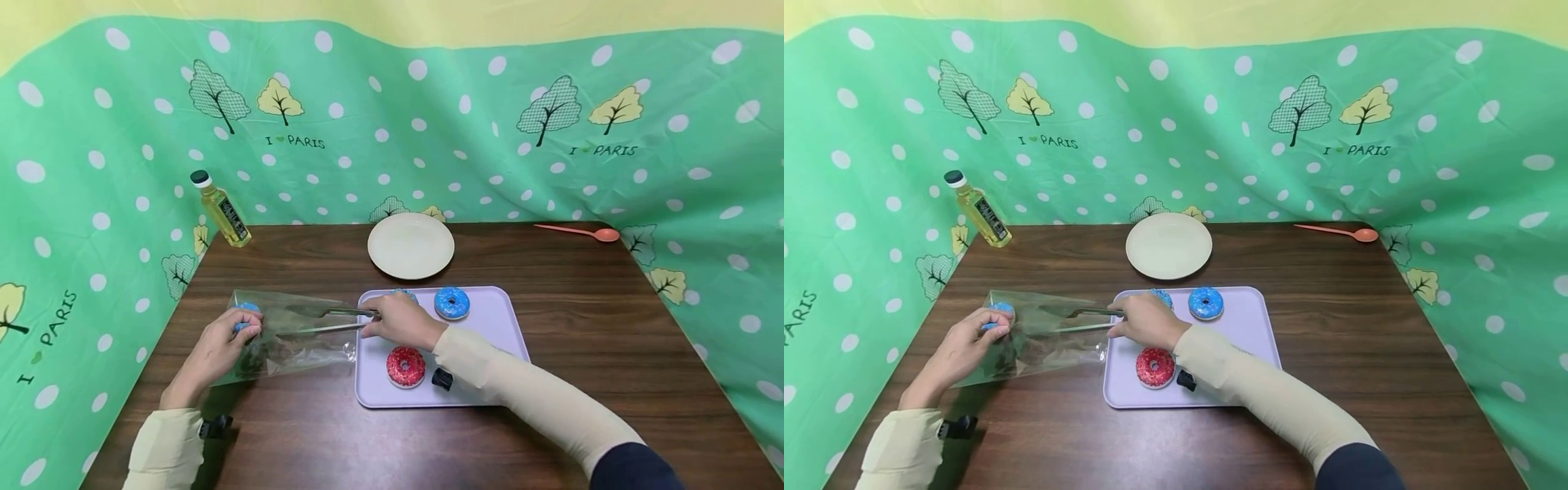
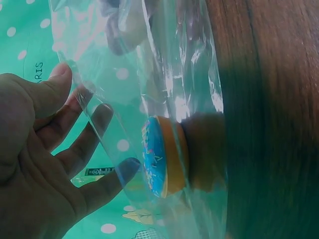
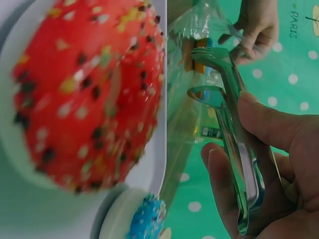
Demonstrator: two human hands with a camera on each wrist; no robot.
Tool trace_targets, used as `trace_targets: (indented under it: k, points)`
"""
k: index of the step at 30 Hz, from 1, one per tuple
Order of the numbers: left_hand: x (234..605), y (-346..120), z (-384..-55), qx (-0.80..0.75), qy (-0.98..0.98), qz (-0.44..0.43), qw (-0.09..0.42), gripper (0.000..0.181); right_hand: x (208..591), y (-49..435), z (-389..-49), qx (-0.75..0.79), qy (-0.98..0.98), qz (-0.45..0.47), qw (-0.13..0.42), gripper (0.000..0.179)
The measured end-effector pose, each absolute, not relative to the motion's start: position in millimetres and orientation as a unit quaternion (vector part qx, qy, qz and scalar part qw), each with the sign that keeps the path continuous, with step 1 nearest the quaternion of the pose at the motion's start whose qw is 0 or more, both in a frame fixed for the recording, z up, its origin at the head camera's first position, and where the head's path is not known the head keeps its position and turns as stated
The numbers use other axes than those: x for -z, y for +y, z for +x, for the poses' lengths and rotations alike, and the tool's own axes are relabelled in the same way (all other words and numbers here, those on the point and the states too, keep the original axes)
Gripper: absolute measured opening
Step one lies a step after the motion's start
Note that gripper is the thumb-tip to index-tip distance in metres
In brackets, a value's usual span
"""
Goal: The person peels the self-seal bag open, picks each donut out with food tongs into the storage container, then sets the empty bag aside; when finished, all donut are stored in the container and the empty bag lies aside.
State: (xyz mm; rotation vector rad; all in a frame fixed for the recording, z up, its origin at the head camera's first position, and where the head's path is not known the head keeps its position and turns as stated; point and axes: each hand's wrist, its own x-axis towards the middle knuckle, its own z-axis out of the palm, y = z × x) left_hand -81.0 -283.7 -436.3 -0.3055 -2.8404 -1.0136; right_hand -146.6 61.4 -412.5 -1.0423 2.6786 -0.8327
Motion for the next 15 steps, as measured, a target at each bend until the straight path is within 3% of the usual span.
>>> trace_targets:
  k: [15]
  points:
    - [434, -279, -81, 0.334, -0.935, -0.105, 0.061, 0.013, 418, 24, -149, 0.259, 0.895, -0.352, 0.091, 0.05]
